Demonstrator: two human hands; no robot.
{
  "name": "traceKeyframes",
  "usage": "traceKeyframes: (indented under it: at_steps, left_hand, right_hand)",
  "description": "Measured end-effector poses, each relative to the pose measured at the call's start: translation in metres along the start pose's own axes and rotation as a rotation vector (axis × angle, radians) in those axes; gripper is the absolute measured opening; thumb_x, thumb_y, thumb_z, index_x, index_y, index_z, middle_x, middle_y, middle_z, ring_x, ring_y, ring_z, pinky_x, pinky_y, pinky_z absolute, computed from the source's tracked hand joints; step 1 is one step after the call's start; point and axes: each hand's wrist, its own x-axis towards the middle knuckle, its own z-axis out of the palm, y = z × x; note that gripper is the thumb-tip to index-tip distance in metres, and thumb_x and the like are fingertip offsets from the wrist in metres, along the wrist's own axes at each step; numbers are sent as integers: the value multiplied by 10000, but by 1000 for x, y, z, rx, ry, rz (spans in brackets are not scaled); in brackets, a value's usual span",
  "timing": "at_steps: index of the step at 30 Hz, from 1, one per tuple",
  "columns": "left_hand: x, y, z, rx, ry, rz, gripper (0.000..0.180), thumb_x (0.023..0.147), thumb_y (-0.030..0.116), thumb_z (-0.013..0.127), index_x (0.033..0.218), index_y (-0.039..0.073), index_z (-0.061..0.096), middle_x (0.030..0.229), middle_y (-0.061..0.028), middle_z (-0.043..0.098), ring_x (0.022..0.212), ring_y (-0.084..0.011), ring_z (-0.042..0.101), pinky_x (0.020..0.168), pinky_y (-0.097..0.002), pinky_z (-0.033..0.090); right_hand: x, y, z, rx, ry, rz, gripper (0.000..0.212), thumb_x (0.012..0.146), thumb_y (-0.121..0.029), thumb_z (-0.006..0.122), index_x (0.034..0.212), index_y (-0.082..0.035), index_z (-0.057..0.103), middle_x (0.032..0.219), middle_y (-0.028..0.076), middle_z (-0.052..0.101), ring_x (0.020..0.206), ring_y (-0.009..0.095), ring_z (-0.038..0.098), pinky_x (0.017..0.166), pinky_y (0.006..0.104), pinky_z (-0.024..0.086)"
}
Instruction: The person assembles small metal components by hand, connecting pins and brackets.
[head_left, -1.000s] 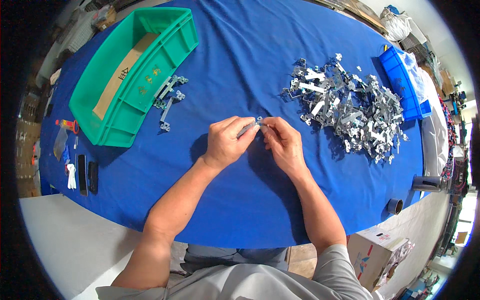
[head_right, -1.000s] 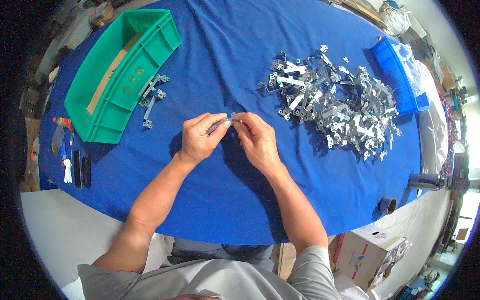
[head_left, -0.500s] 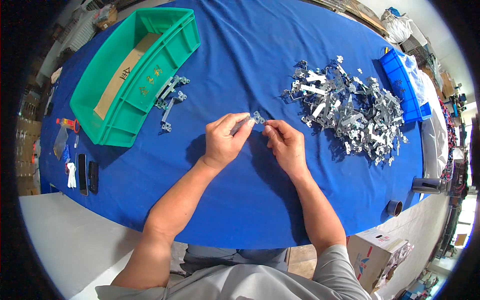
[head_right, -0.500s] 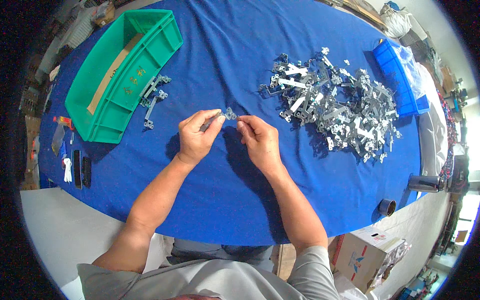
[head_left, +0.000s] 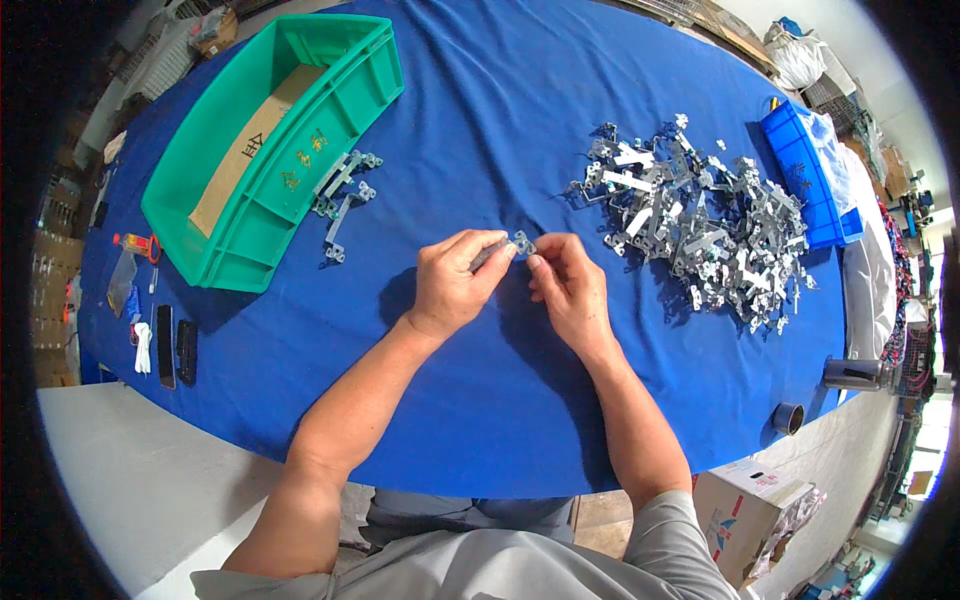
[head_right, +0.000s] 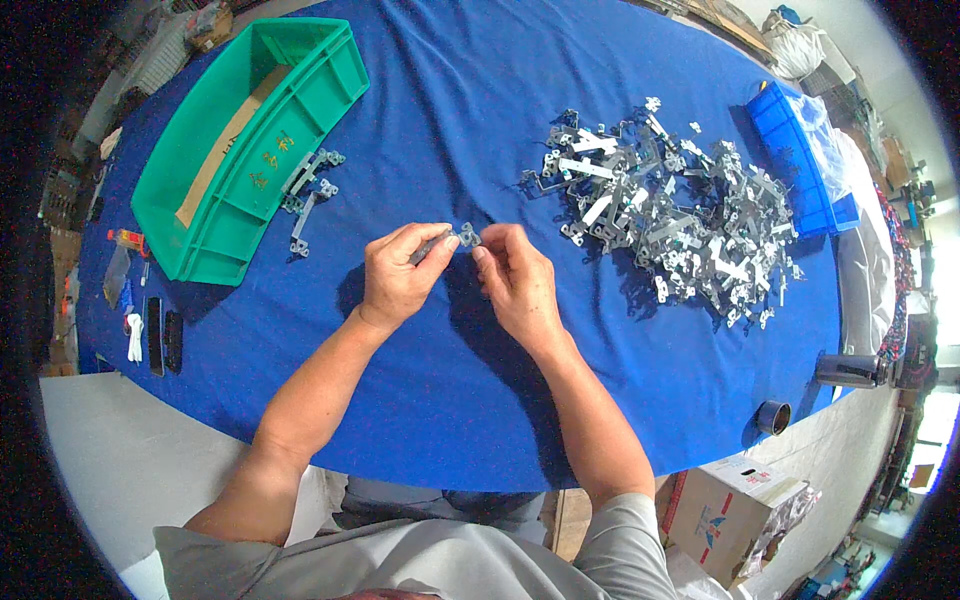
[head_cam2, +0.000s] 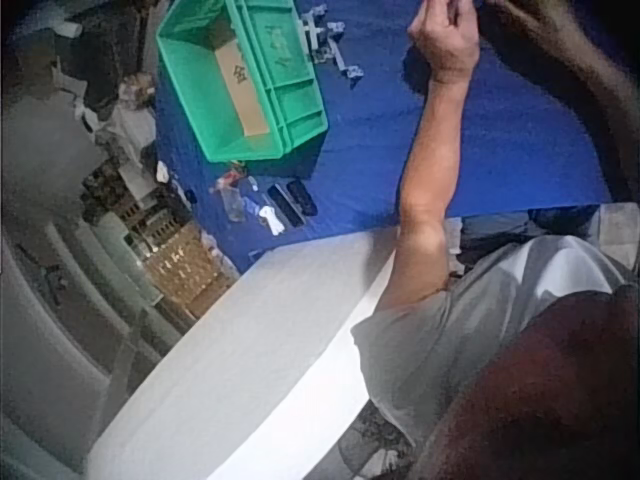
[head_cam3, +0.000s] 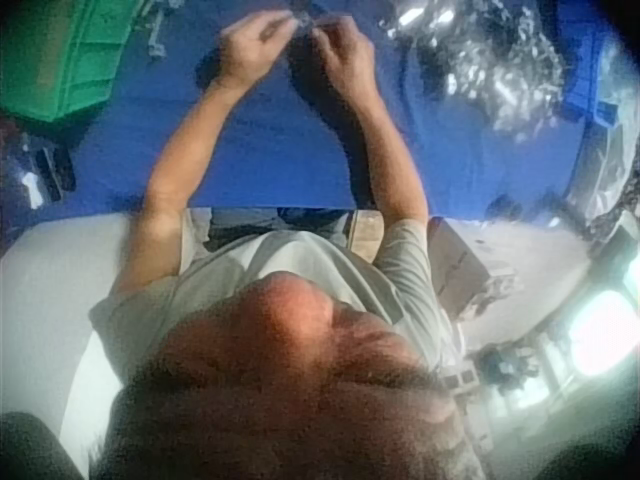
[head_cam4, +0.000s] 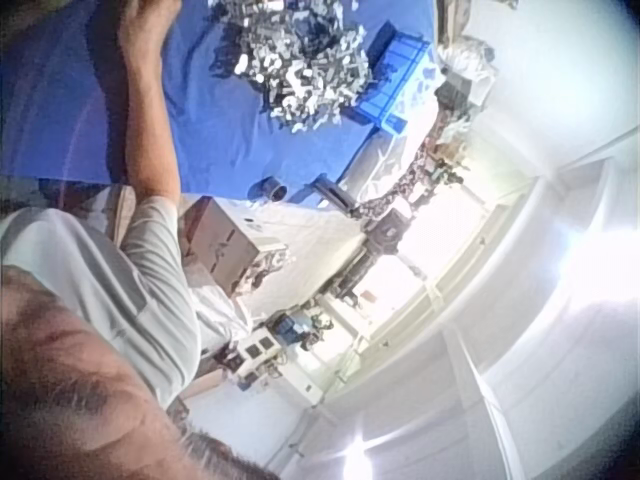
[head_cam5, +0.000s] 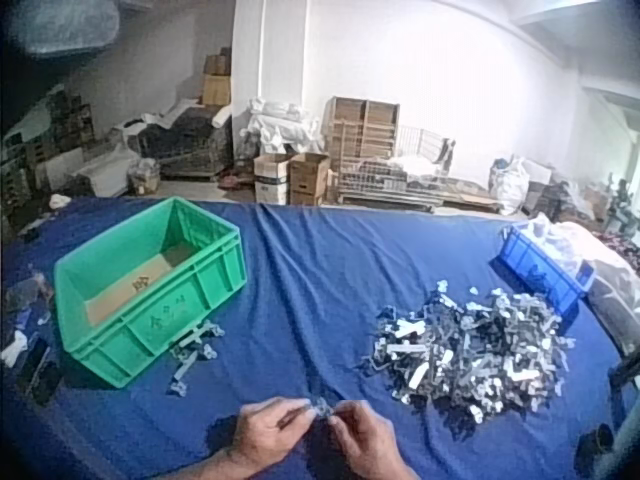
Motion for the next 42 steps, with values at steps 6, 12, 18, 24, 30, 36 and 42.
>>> traceKeyframes:
  at_steps: [6,12,18,24,30,36,42]
  left_hand:
    - [1,-1,1,76,-41,147,133,837,47,758,948,-7,711,789,-126,707,644,-200,681,566,-309,518]
    - [2,0,1,90,-52,217,139,824,25,755,949,-10,706,776,-127,701,627,-217,678,548,-316,514]
    - [2,2,0,-18,70,45,127,853,51,751,952,-12,703,798,-119,714,659,-170,687,574,-298,526]
    - [2,2,0,-29,71,24,120,863,77,747,934,-7,699,783,-122,706,640,-185,685,565,-303,525]
    - [2,3,0,-28,41,-2,120,869,81,741,935,-8,695,783,-124,707,637,-187,685,561,-305,523]
    - [1,2,0,-37,44,8,115,871,69,742,945,-8,702,771,-101,703,639,-139,657,564,-285,509]
    - [0,2,2,11,25,3,114,870,61,745,955,-7,713,793,-98,717,673,-129,669,597,-279,520]
  right_hand:
    - [2,5,-1,21,-42,-51,126,943,-66,661,1058,-23,635,865,57,613,667,103,572,577,246,467]
    - [5,10,-4,5,101,-272,106,949,-58,651,1051,-30,652,875,38,582,691,84,498,600,226,420]
    - [1,2,-3,115,41,83,149,971,-86,632,1076,9,678,802,25,680,633,79,578,570,231,466]
    - [0,0,-3,-100,-19,-36,153,945,-68,652,1058,29,687,789,91,674,655,128,619,592,282,491]
    - [0,3,-3,-124,-38,-29,137,936,-60,656,1041,22,684,788,106,668,663,157,620,606,305,489]
    - [1,1,-3,-122,-37,-26,115,923,-57,661,1004,23,679,778,122,656,661,178,623,606,318,487]
    - [1,6,-3,-158,-2,-95,116,921,-55,663,1014,14,670,781,107,658,642,163,613,588,315,480]
